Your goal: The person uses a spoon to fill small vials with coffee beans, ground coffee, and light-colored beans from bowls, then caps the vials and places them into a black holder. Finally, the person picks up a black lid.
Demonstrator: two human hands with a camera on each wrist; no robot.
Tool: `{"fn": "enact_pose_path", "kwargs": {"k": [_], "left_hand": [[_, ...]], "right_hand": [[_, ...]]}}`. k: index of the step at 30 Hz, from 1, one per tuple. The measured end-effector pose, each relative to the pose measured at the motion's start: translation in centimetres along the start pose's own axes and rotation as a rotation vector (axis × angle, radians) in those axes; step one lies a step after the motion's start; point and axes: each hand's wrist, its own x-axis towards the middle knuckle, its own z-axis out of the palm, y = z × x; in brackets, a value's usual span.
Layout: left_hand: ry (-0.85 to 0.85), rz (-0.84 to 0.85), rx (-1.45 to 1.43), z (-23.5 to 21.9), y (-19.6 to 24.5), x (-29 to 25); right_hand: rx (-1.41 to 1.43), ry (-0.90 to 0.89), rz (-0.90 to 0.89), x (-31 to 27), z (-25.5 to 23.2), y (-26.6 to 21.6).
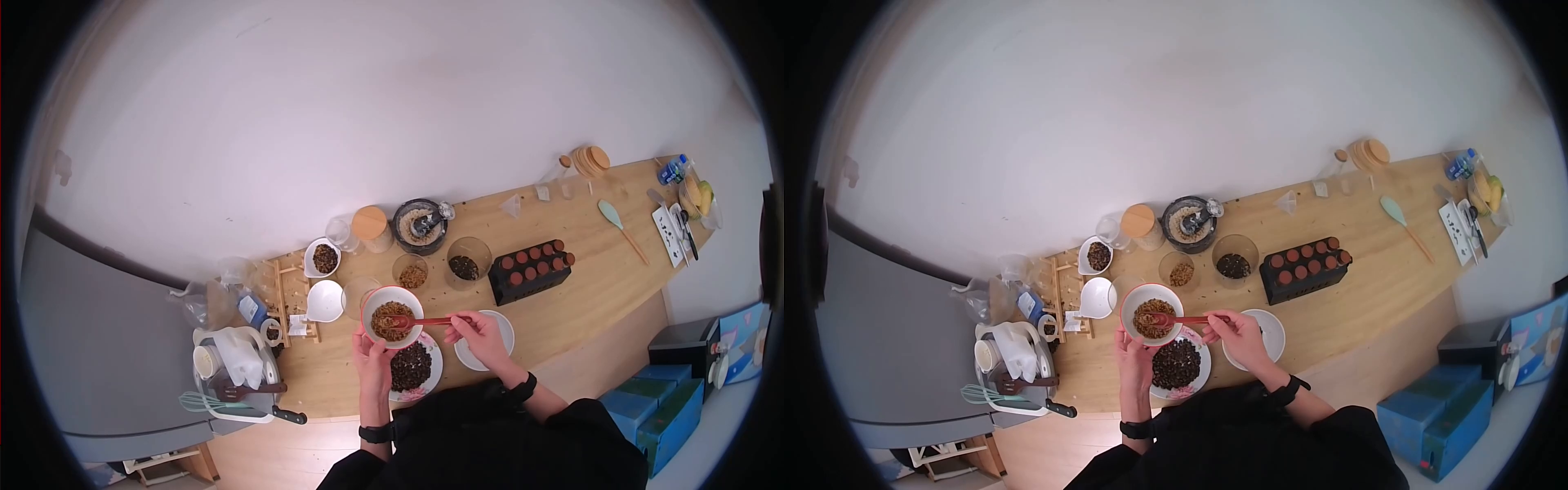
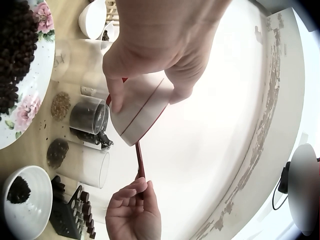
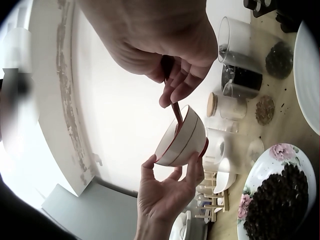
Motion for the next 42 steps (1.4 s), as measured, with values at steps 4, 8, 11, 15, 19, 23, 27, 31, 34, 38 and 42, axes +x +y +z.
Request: {"fn": "enact_pose_path", "kwargs": {"k": [4,8,11,15,19,23,27,31,34,38,42], "left_hand": [[0.007,-0.018,-0.031,0.0,0.3,0.1],[-0.001,-0.014,-0.064,0.1,0.4,0.4],[0.021,-0.008,-0.071,0.0,0.6,0.4],[0.049,0.023,-0.076,-0.6,1.2,0.2],[0.081,0.034,-0.089,-1.0,1.4,0.1],[0.068,0.036,-0.097,-1.1,1.5,0.0],[0.075,0.042,-0.096,-0.9,1.4,-0.1],[0.054,0.024,-0.045,-0.8,1.3,-0.1],[0.031,0.000,-0.023,-0.6,1.1,-0.1],[0.019,0.030,-0.003,-0.3,1.2,-0.3],[0.023,0.016,0.006,0.0,1.3,-0.4]], "right_hand": [[-0.009,-0.005,-0.018,0.4,-0.3,-0.9],[0.031,0.034,-0.028,1.1,-0.6,-1.9],[0.013,0.075,-0.087,2.1,-1.1,-2.4],[-0.076,0.195,-0.186,4.3,-1.6,-2.5],[-0.343,0.213,-0.362,6.3,-1.3,-0.7],[-0.862,0.076,-0.604,5.8,-1.3,-1.1],[-0.872,0.088,-0.753,3.2,-0.1,-3.1],[-0.853,-0.021,-0.889,0.6,0.7,-5.2],[-0.913,-0.140,-0.897,0.3,0.5,-4.5],[-0.986,-0.179,-0.820,-0.2,0.2,-3.8],[-0.556,-0.154,-0.379,-0.8,0.3,-2.2]]}}
